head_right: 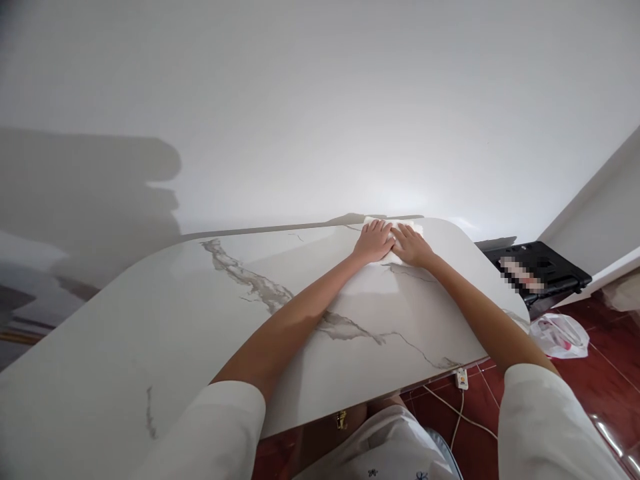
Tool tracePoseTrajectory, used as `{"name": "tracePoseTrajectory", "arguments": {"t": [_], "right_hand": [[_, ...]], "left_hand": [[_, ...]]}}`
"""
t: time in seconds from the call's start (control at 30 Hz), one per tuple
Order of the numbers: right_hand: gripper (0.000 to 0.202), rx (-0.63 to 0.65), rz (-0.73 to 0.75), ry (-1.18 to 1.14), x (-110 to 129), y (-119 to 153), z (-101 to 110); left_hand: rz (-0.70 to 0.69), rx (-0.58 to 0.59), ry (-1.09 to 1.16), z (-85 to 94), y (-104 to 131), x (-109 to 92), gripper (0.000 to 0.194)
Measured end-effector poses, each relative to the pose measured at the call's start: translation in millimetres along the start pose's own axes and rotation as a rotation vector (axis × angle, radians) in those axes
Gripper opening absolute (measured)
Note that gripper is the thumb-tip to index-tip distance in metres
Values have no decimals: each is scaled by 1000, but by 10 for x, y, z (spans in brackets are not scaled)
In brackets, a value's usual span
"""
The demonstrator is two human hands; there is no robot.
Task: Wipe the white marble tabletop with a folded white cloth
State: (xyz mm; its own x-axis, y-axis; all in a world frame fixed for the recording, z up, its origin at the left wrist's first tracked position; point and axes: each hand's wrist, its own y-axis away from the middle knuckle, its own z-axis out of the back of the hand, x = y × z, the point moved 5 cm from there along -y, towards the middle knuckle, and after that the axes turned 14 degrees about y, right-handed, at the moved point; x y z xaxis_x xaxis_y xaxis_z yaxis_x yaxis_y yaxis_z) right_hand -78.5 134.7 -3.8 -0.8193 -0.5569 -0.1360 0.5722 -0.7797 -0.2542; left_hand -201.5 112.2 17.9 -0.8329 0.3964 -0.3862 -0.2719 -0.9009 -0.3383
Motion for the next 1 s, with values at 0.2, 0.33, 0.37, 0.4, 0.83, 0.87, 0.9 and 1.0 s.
{"name": "tracePoseTrajectory", "arguments": {"t": [0.2,0.33,0.37,0.4,0.83,0.87,0.9,1.0], "right_hand": [[58,67,39,11,5,-329,11],[57,110,10,45,68,-487,92],[56,108,5,43,80,-527,103],[55,102,-2,36,89,-565,108],[54,21,-16,-63,-269,-575,-71],[54,22,-16,-58,-316,-559,-80],[54,21,-14,-53,-351,-546,-89],[54,12,-25,-44,-388,-504,-106]], "left_hand": [[40,-44,11,41,-183,196,38],[51,-47,12,78,-273,267,35],[57,-47,3,81,-291,281,35],[63,-48,-9,83,-307,293,35],[148,-119,-85,-139,-522,111,38],[151,-121,-78,-162,-544,83,38],[152,-121,-69,-181,-561,61,39],[137,-121,-50,-203,-572,29,40]]}}
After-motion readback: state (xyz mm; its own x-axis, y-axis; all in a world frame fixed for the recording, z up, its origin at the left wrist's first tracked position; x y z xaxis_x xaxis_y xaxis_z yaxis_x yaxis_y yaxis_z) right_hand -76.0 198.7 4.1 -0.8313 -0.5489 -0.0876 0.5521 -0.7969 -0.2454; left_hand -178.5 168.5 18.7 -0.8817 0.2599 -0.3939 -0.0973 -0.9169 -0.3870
